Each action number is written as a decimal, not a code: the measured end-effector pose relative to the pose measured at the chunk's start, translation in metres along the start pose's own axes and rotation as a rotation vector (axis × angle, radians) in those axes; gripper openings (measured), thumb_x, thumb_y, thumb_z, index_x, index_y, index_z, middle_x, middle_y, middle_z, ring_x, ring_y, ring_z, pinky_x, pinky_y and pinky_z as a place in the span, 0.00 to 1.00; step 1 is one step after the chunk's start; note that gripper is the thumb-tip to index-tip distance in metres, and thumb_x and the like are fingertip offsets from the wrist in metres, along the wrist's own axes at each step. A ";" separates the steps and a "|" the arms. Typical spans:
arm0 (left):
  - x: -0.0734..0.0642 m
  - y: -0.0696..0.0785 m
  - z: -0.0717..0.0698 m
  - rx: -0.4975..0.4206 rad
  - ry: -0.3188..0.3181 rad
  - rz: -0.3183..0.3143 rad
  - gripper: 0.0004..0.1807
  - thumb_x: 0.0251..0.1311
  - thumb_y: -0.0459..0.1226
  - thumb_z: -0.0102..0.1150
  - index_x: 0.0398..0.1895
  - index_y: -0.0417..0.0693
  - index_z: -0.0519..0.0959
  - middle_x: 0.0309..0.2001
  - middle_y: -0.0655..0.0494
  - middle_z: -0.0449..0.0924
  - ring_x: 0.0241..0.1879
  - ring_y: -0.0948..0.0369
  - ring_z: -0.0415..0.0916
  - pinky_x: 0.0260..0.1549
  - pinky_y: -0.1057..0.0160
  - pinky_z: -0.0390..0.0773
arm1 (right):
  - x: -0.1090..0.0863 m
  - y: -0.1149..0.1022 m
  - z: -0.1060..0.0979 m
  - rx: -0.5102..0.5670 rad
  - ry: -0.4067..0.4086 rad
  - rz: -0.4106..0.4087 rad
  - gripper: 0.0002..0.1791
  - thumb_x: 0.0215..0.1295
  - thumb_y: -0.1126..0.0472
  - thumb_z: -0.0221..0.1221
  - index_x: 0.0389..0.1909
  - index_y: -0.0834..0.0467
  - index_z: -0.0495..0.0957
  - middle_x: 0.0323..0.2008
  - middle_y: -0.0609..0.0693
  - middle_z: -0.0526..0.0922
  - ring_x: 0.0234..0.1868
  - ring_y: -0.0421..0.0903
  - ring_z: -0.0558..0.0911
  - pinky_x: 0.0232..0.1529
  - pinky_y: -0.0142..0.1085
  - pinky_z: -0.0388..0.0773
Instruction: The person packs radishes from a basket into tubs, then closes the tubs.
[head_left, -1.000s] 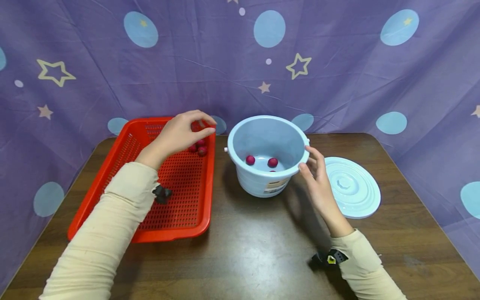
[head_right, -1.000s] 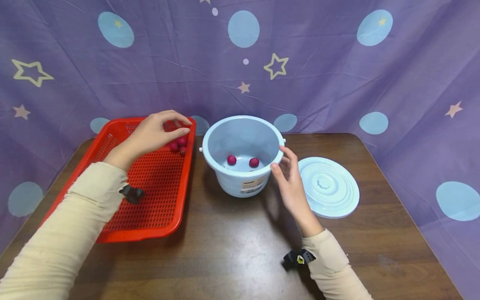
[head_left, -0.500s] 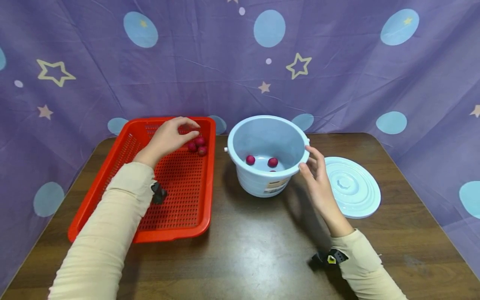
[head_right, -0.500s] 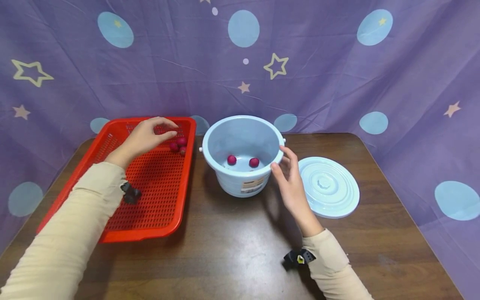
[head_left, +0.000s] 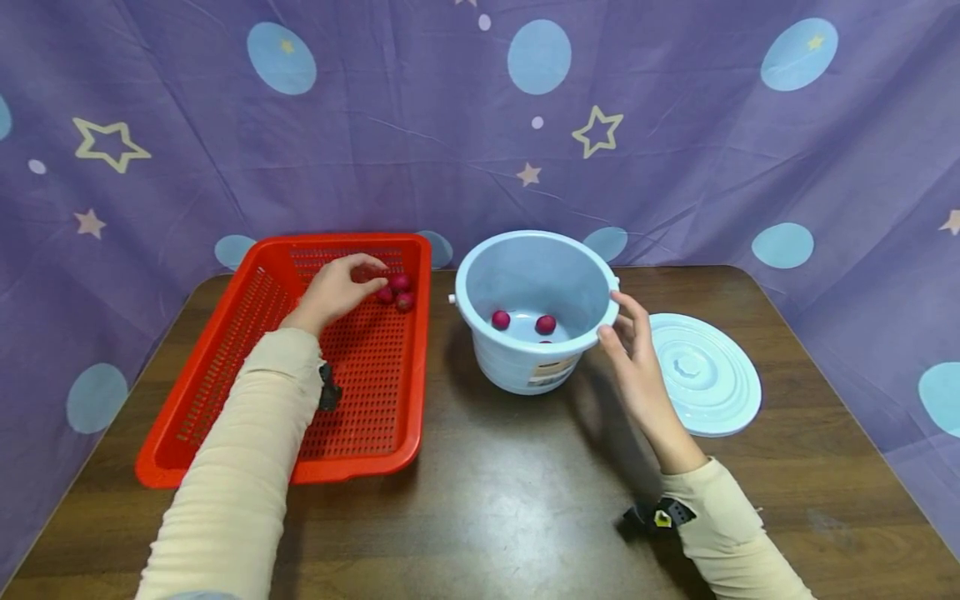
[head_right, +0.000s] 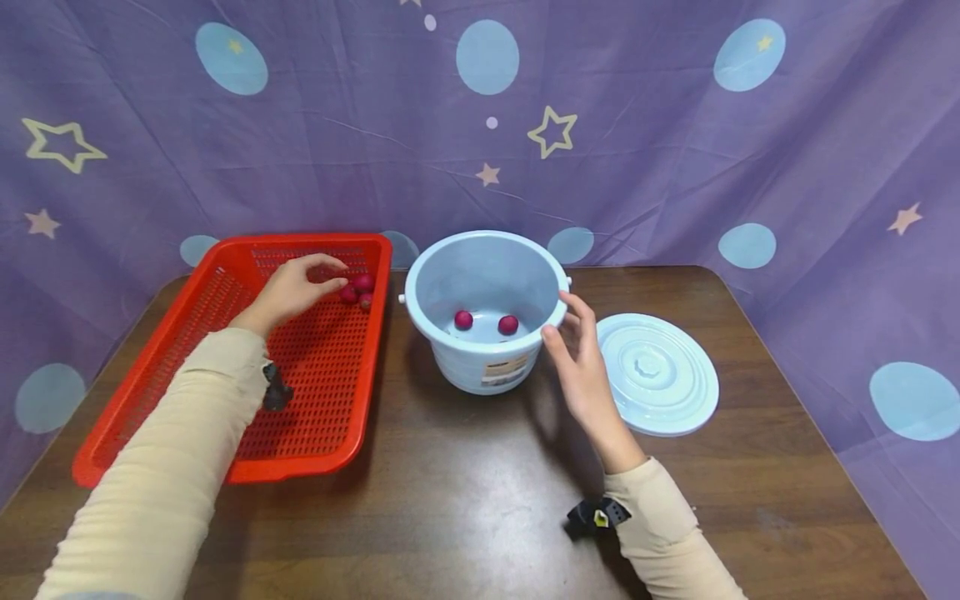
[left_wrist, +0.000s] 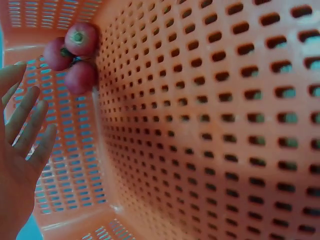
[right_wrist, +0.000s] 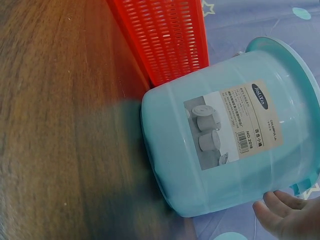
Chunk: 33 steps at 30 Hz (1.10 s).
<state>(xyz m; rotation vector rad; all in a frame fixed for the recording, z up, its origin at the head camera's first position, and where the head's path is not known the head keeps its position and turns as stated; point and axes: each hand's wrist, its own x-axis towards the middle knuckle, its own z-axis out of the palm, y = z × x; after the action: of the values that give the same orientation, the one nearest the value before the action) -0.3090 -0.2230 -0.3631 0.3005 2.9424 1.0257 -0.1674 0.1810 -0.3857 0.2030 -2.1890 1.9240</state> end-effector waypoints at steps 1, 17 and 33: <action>0.001 0.000 0.001 0.009 -0.003 -0.008 0.19 0.68 0.43 0.59 0.58 0.45 0.77 0.59 0.41 0.76 0.58 0.43 0.70 0.58 0.42 0.66 | 0.000 0.000 0.000 -0.001 0.001 0.000 0.28 0.76 0.61 0.48 0.74 0.54 0.54 0.64 0.64 0.66 0.64 0.55 0.69 0.61 0.40 0.64; 0.010 0.007 0.027 0.106 0.029 -0.127 0.23 0.66 0.51 0.58 0.61 0.54 0.76 0.54 0.49 0.80 0.56 0.47 0.74 0.54 0.44 0.68 | -0.001 0.000 0.000 0.018 0.001 0.007 0.28 0.76 0.62 0.48 0.74 0.55 0.54 0.64 0.65 0.66 0.65 0.56 0.68 0.62 0.43 0.64; 0.013 0.009 0.033 0.127 0.052 -0.192 0.21 0.65 0.50 0.59 0.58 0.55 0.77 0.52 0.52 0.80 0.53 0.50 0.75 0.51 0.41 0.65 | 0.000 0.002 0.002 0.028 0.009 -0.027 0.28 0.76 0.62 0.47 0.74 0.57 0.55 0.63 0.66 0.67 0.63 0.54 0.69 0.59 0.34 0.65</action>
<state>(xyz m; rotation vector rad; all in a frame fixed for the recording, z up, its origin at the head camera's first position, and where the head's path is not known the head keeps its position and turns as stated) -0.3178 -0.1932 -0.3826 -0.0085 3.0147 0.8380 -0.1679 0.1795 -0.3878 0.2271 -2.1438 1.9388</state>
